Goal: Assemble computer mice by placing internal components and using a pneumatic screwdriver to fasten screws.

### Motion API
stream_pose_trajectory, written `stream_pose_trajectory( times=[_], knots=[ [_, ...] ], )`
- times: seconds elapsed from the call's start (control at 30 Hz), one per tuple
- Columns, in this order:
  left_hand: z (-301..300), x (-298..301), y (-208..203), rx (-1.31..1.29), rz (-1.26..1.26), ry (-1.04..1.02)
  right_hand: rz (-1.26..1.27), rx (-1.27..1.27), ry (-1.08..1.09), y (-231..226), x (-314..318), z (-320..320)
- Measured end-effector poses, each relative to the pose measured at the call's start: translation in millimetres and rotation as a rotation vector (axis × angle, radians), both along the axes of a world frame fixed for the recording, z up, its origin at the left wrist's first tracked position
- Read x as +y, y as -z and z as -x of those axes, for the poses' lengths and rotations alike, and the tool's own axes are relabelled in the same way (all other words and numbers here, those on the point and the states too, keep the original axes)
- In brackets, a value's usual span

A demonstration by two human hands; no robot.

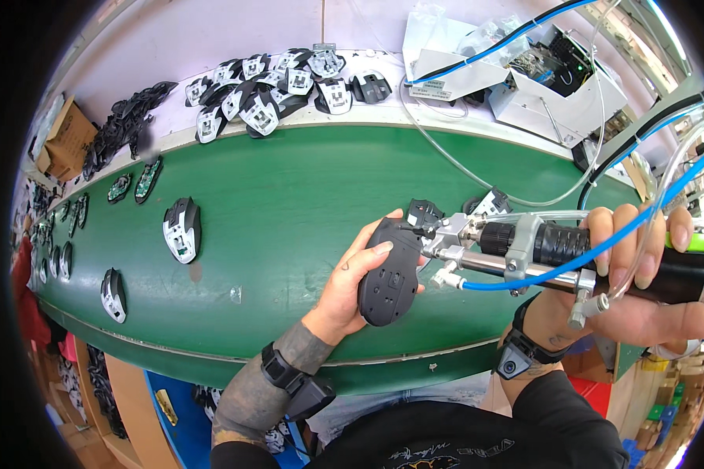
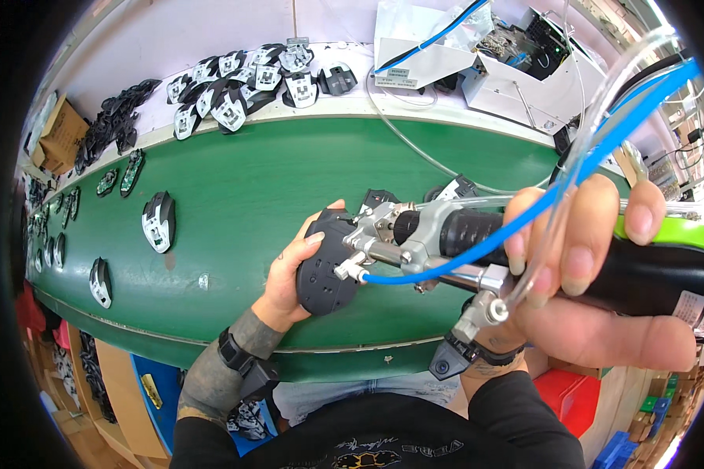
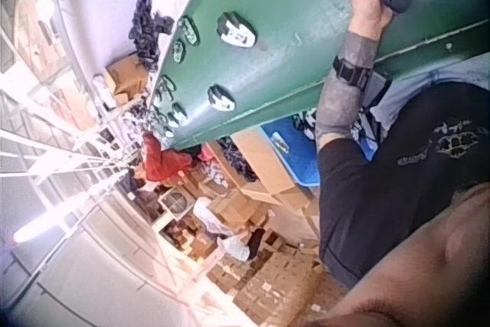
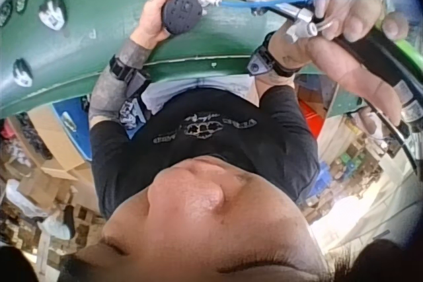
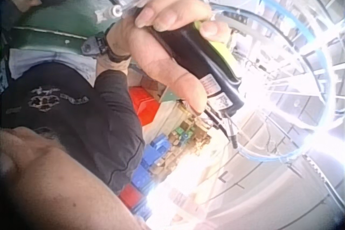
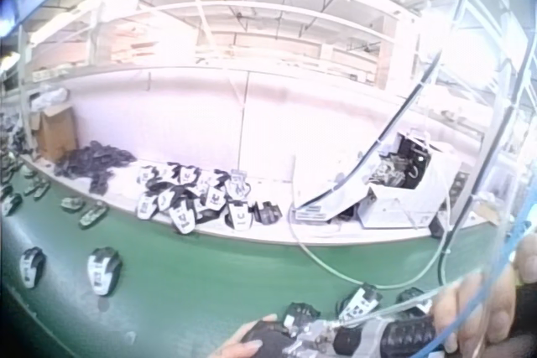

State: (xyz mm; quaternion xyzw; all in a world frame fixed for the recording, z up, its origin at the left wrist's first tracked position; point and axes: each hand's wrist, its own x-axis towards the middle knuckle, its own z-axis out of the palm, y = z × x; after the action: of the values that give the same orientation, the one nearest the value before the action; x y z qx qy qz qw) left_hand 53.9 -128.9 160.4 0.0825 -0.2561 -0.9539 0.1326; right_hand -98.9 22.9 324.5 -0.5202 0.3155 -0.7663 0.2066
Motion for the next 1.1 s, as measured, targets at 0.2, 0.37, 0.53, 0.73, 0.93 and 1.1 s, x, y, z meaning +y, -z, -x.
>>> stream_pose_trajectory(
  times=[0.2, 0.37, 0.53, 0.73, 0.93, 1.1],
  knots=[
    [2.6, -3.6, 1.3, -0.093, 0.114, -0.093, 0.014, 0.008, 0.015, -3.1, 5.7, -0.2],
    [2.0, -19.9, 12.2, -0.272, 0.03, -0.331, -0.079, 0.015, 0.014, -8.0, 12.3, 7.4],
    [2.0, -16.1, 5.5, -0.052, -0.06, -0.236, -0.006, -0.011, 0.029, 3.1, 2.7, 3.0],
    [-2.8, -9.4, 6.3, 0.065, -0.074, -0.151, -0.013, 0.02, 0.003, 3.8, -0.9, 1.3],
    [-2.2, -9.0, 5.1, 0.075, -0.08, -0.141, 0.096, 0.203, -0.277, 16.6, -2.6, 37.2],
    [-2.5, -12.6, 3.8, 0.073, -0.024, -0.135, -0.031, 0.002, -0.008, 3.3, -2.2, 2.6]
  ],
)
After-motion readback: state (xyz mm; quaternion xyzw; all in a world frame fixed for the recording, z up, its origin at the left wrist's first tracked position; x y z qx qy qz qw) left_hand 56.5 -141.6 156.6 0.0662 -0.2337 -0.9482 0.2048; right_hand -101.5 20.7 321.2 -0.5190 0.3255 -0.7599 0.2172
